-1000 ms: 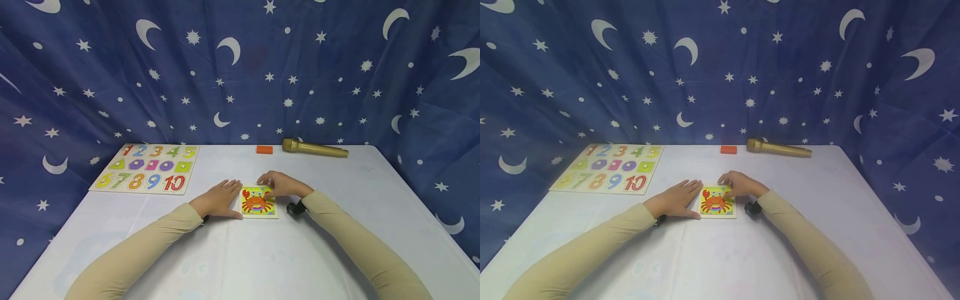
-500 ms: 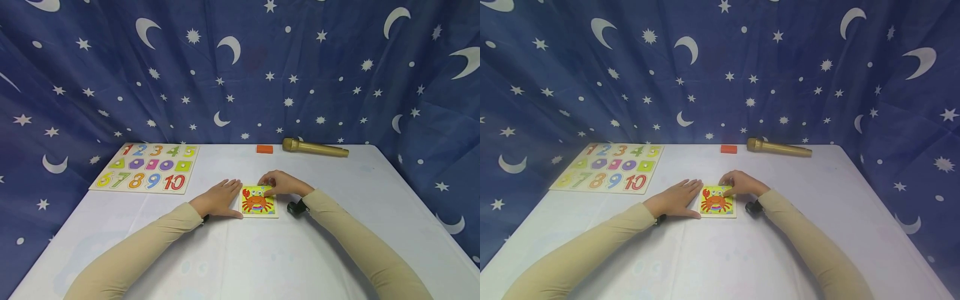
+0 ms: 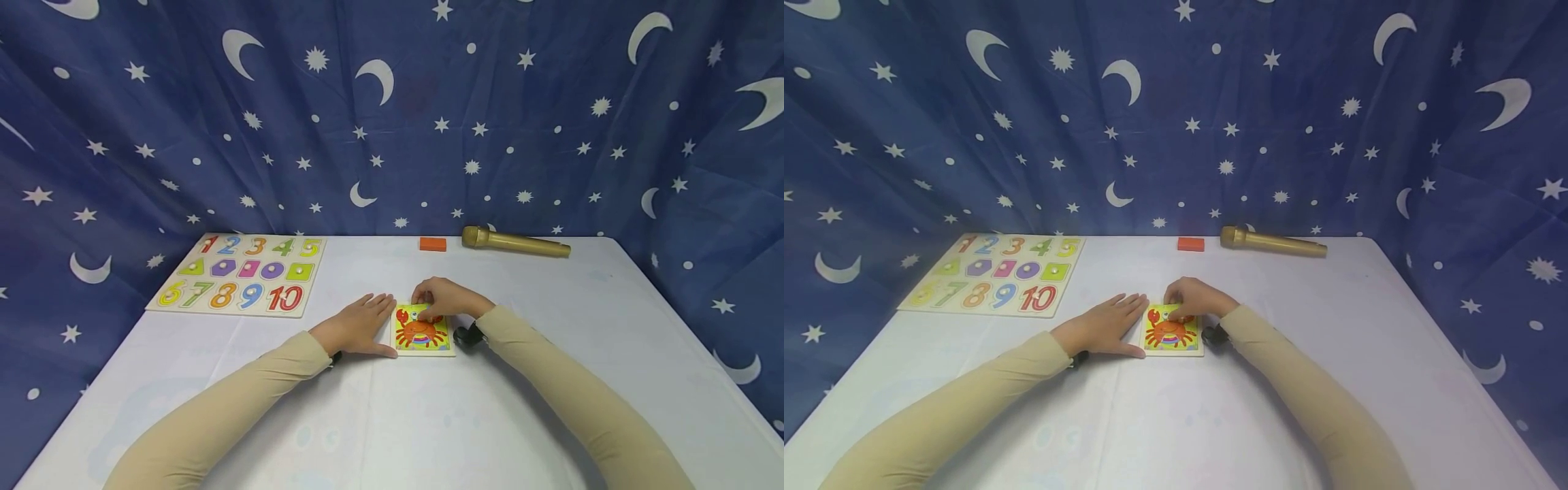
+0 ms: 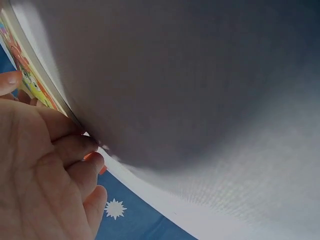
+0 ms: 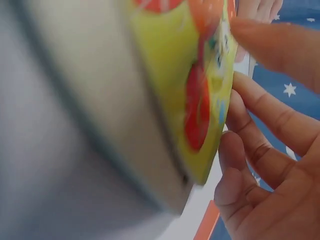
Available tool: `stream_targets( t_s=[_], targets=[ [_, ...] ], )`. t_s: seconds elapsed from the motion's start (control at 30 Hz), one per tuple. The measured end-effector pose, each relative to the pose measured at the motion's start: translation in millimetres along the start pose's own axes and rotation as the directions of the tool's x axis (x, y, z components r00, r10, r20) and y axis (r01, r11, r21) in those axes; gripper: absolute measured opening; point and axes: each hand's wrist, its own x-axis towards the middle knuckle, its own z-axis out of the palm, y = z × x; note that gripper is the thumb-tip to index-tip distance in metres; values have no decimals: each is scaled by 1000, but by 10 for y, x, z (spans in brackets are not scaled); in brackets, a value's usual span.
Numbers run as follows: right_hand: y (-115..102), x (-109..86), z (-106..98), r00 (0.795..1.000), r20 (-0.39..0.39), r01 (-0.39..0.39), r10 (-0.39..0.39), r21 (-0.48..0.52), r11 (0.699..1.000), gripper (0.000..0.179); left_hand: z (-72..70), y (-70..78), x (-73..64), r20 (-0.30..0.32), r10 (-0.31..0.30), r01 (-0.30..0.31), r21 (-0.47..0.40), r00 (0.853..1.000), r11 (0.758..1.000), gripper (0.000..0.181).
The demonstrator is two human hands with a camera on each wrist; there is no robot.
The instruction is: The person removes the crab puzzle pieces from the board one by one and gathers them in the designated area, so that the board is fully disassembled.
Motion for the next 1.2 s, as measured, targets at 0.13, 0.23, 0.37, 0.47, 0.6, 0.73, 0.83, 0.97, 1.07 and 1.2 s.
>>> stream_targets(
  t_s=[0.13,0.23,0.37,0.47,0.6,0.73,0.83,0.97,1.07,1.2],
  targets=[
    [-82,46,22,1000,-2,-4,4,-16,1000,22,1,6,-8,0,1,-1,-2,1000,1000,104],
    [-129,67,40,1000,-8,-2,2,-14,1000,21,8,7,-9,-2,0,0,-8,1000,1000,103],
    [-152,92,61,1000,-19,-21,21,1,1000,20,10,10,-13,-4,-1,1,-8,1000,1000,103],
    [-151,106,66,999,-27,-19,19,5,1000,20,6,12,-18,-5,-2,2,-7,1000,1000,103],
    [-144,113,71,999,-34,-7,7,14,1000,21,10,12,-18,-8,-2,2,-4,1000,1000,103],
    [-136,116,79,999,-34,-14,15,27,1000,20,15,10,-15,-7,-5,5,-7,1000,1000,103],
    [-137,114,81,999,-30,-21,22,40,999,20,16,8,-14,-5,-6,6,-6,1000,1000,103],
    [-146,104,72,999,-22,-26,28,48,998,18,22,6,-10,-2,1,-1,10,1000,1000,103],
    [-149,102,62,999,-21,-24,25,45,999,15,25,6,-5,2,2,-2,16,1000,1000,103],
    [-136,124,70,999,-31,-27,28,46,999,13,25,7,-2,3,0,0,15,1000,1000,103]
  ],
)
